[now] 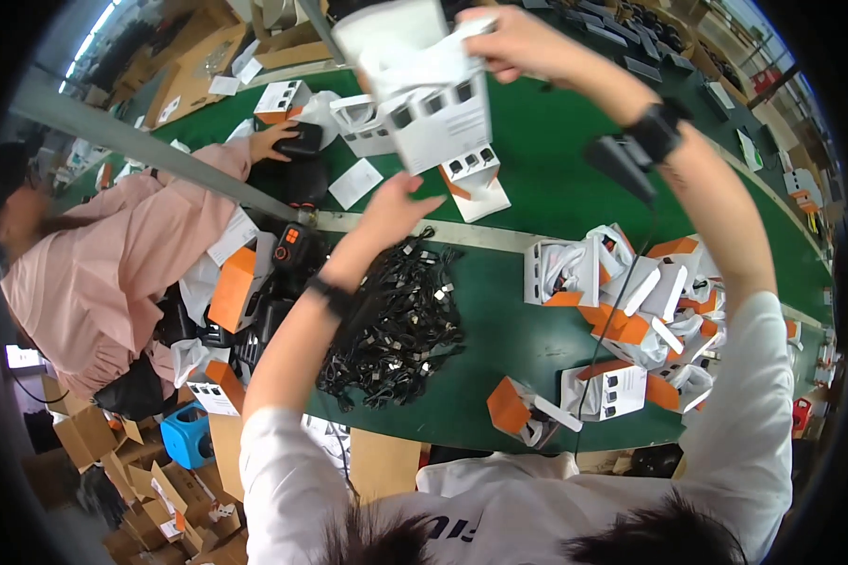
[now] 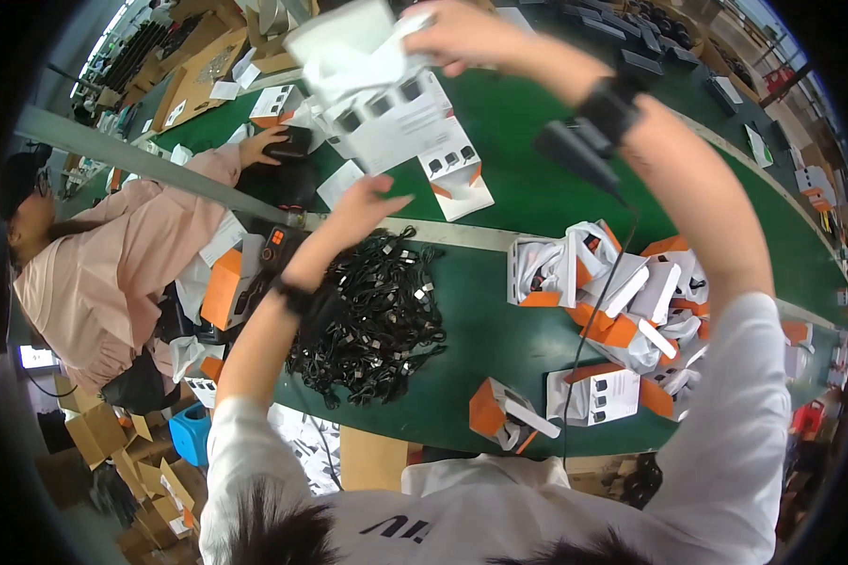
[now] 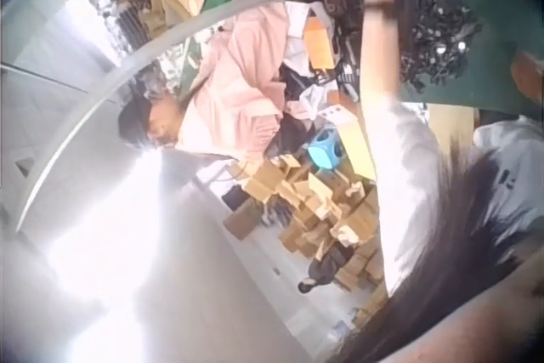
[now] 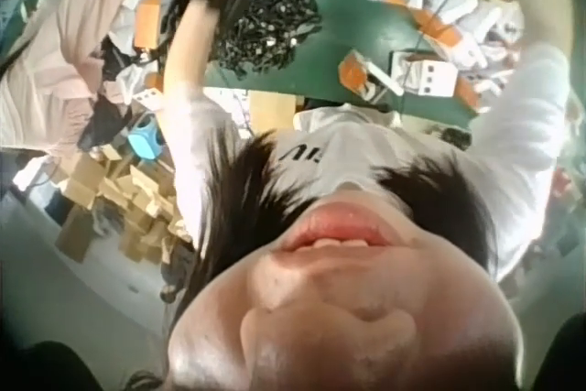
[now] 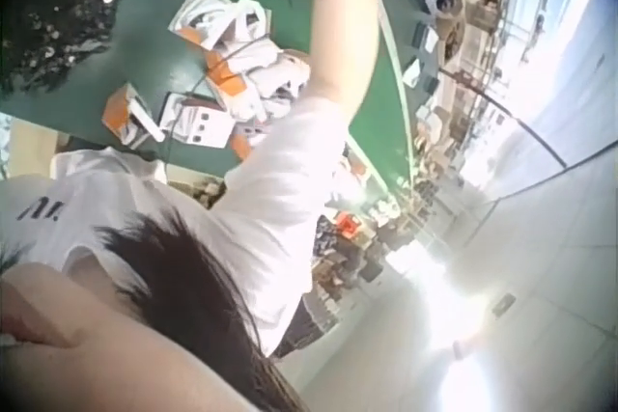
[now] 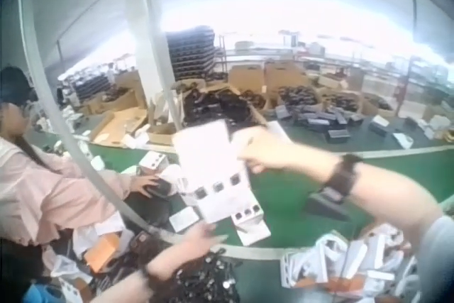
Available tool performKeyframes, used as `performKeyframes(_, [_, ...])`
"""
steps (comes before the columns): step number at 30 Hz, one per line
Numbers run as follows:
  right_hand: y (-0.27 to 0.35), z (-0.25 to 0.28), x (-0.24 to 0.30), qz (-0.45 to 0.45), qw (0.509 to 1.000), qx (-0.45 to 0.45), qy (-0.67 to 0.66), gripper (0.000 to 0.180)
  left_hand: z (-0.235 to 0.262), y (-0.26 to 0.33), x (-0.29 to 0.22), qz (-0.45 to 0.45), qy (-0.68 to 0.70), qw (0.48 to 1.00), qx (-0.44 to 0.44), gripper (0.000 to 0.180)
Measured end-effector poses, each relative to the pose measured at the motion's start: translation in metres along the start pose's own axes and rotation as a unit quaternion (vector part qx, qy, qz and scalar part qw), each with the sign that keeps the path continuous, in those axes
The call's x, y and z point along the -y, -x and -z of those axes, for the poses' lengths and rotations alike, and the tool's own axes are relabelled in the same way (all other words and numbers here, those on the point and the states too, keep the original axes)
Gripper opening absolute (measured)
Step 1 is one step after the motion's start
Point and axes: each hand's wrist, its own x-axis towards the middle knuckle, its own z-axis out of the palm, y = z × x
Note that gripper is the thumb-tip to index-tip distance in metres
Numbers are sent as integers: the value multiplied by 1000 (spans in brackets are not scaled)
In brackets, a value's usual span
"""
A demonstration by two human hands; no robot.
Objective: The person is assembling product boxes and placing items inside them on a factory assembly line.
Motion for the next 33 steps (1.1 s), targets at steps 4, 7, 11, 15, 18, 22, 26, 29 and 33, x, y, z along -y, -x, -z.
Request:
performKeyframes(4, [48,79,4,-7,994,-64,85,20,-91,-95,-38,208,80,972,-70,108])
performKeyframes(7, [81,100,4,-28,982,-112,150,15,-144,-128,-43,238,-129,949,-162,113])
performKeyframes(11, [111,137,-22,-104,977,-134,126,15,-151,-129,-34,166,-200,953,-156,103])
performKeyframes(15, [108,138,-42,-131,974,-158,97,20,-64,-87,23,89,-269,951,-121,100])
performKeyframes(18, [128,158,-44,-140,969,-185,84,25,-46,-70,36,88,-344,933,-68,98])
performKeyframes(22, [111,159,-68,-150,970,-168,92,30,-11,-66,89,204,-303,923,-119,94])
performKeyframes(26, [112,151,-63,-145,969,-187,66,18,-4,-75,95,212,-304,920,-128,91])
performKeyframes(29, [80,125,-54,-131,981,-136,49,19,30,-52,112,282,-331,888,-151,89])
performKeyframes(33, [97,126,-50,-135,973,-185,29,7,21,-75,108,298,-309,894,-131,89])
